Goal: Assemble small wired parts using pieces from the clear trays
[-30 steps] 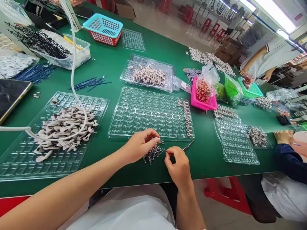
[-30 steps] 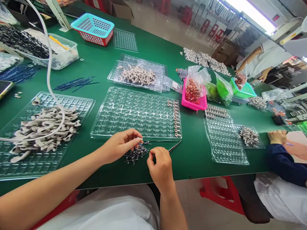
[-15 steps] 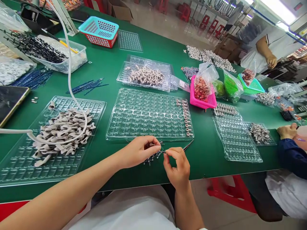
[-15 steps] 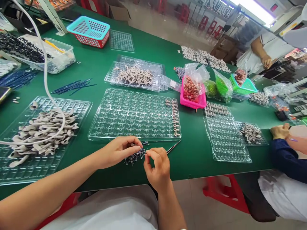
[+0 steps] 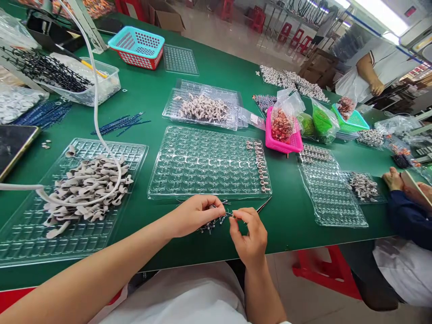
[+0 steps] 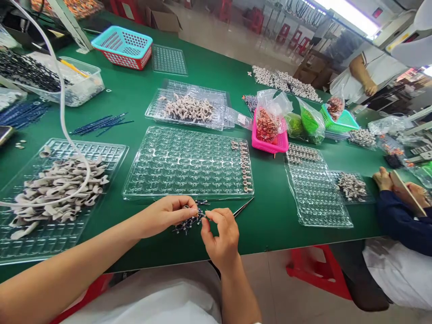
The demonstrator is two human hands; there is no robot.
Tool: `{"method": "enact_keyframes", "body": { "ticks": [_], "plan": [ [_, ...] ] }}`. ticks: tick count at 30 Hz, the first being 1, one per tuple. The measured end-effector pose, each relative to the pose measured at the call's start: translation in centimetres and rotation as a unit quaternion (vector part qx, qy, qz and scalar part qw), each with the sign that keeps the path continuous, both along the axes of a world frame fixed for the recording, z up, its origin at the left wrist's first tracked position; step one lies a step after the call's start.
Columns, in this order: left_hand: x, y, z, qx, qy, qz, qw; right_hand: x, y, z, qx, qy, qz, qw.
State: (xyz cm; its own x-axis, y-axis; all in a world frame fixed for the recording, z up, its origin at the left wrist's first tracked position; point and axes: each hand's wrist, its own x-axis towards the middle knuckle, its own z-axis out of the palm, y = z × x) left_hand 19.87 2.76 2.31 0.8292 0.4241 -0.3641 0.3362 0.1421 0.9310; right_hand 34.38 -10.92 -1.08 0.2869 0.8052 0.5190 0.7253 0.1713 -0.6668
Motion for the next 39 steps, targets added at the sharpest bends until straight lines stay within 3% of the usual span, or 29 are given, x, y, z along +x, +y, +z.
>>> {"method": "enact_keyframes", "body": {
  "ticks": [4,10,22,30,39],
  "plan": [
    [-0.1,0.1,-0.2,-0.004,0.0,0.01,1.0,-0.1,0.1,0.0,-0.011,0.017,0.007,1.0],
    [0.0,0.1,-0.5,-0.076,-0.012,0.012,0.997,0.0,0.1,-0.7,0.015,0.006,0.015,1.0],
    [-0.1,0.3,-0.7,-0.06,-0.001,0.007,0.998,0.0,0.1,-0.7,0.036,-0.007,0.01,0.999],
    [0.0,0.2,0.2,-0.186,-0.03,-0.006,0.982,0.1,-0.2,-0.7,0.027,0.045,0.011,0.999],
    [-0.2,0.2,-0.3,-0.215,-0.068,-0.016,0.974,0.0,-0.4,-0.4,0.0,0.14,0.018,0.99]
  ]
}}
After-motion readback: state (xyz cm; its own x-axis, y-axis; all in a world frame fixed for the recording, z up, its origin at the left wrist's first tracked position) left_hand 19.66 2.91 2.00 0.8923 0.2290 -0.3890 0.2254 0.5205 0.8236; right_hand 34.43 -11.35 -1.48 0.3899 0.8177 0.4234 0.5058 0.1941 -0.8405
